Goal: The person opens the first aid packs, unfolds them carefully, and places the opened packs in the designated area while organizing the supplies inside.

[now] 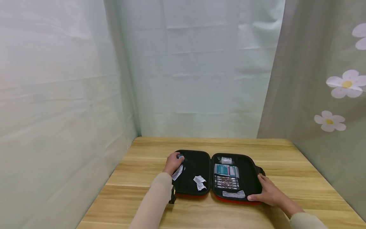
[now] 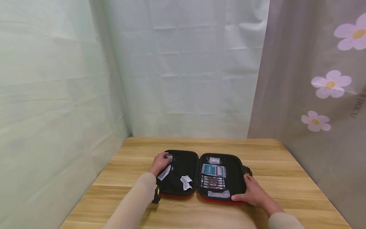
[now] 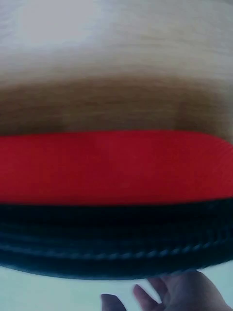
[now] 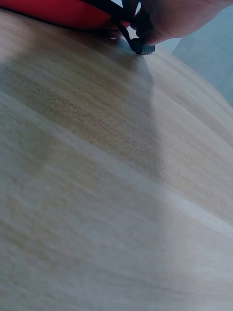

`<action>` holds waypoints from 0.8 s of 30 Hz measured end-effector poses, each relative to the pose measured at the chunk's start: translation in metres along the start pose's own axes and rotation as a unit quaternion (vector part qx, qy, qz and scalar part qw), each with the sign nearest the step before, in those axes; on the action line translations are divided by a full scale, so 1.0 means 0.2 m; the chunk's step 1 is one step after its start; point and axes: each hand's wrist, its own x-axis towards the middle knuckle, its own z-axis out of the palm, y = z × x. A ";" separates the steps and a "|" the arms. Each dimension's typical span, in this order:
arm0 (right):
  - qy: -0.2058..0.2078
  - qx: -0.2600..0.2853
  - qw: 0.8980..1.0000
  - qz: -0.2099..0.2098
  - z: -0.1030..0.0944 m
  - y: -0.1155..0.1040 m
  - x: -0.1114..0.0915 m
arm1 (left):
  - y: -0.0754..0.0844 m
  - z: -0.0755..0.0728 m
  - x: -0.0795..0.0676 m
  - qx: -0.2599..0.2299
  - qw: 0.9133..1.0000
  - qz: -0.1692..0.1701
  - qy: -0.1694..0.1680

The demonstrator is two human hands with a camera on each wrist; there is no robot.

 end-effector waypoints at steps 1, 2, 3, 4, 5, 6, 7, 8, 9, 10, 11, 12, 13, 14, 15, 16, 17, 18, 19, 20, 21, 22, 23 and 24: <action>0.000 0.001 1.000 0.001 0.00 0.00 0.00 | 0.00 0.00 0.01 0.001 1.000 0.005 -0.008; 0.000 0.002 1.000 0.001 -0.01 0.00 0.00 | 0.00 0.00 0.01 0.005 1.000 0.013 -0.017; -0.001 0.002 1.000 0.002 -0.01 0.00 -0.01 | 0.00 0.00 0.01 0.007 0.999 0.020 -0.026; -0.001 0.001 1.000 0.000 -0.01 0.00 -0.01 | 0.00 0.00 0.02 0.010 0.999 0.026 -0.034; -0.001 0.002 1.000 -0.001 -0.01 0.00 -0.01 | 0.00 0.01 0.02 0.010 0.999 0.031 -0.041; -0.002 0.003 1.000 -0.001 -0.01 0.00 -0.01 | 0.00 0.01 0.02 0.012 0.998 0.035 -0.046; -0.004 0.005 1.000 0.000 -0.01 0.00 -0.01 | -0.01 0.01 0.03 0.014 0.998 0.036 -0.051; -0.004 0.006 1.000 -0.001 -0.01 0.00 -0.01 | -0.01 0.01 0.03 0.013 0.998 0.035 -0.051; -0.004 0.007 1.000 -0.001 -0.01 0.00 -0.01 | -0.01 0.01 0.03 0.012 0.998 0.031 -0.049; -0.004 0.008 1.000 -0.002 -0.01 0.00 -0.01 | -0.01 0.01 0.03 0.011 0.999 0.027 -0.046; -0.003 0.008 1.000 -0.002 -0.01 0.00 -0.01 | -0.01 0.01 0.03 0.010 0.999 0.022 -0.041; -0.002 0.007 1.000 -0.003 -0.01 0.00 -0.01 | -0.01 0.01 0.03 0.011 0.999 0.020 -0.035; -0.001 0.007 1.000 -0.003 -0.01 0.00 -0.01 | -0.01 0.01 0.03 0.009 0.999 0.016 -0.029; 0.000 0.007 1.000 -0.004 -0.01 0.00 -0.01 | -0.01 0.01 0.03 0.009 1.000 0.015 -0.023; 0.000 0.007 1.000 -0.002 -0.01 0.00 -0.01 | -0.02 0.01 0.03 0.011 1.000 0.013 -0.019; 0.000 0.007 1.000 -0.002 -0.01 0.00 -0.01 | -0.02 0.02 0.03 0.010 1.000 0.012 -0.014; -0.001 0.007 1.000 0.000 -0.01 0.00 -0.01 | -0.02 0.02 0.03 0.011 1.000 0.012 -0.010; -0.001 0.007 1.000 0.001 0.00 0.00 -0.01 | -0.02 0.02 0.03 0.010 1.000 0.011 -0.005; -0.001 0.008 1.000 0.001 0.00 0.01 -0.01 | -0.02 0.02 0.04 0.010 1.000 0.008 -0.001; -0.001 0.007 1.000 0.002 0.00 0.01 -0.01 | -0.02 0.02 0.04 0.009 1.000 0.005 0.003; -0.002 0.008 1.000 0.003 0.00 0.01 -0.01 | -0.02 0.03 0.04 0.009 1.000 0.001 0.006; -0.001 0.008 1.000 0.002 0.00 0.01 0.00 | -0.02 0.03 0.04 0.009 1.000 -0.003 0.009; 0.000 0.008 1.000 0.000 0.00 0.01 0.00 | -0.03 0.03 0.04 0.010 1.000 -0.010 0.010; 0.001 0.008 1.000 -0.003 0.00 0.01 0.00 | -0.03 0.03 0.04 0.012 1.000 -0.016 0.011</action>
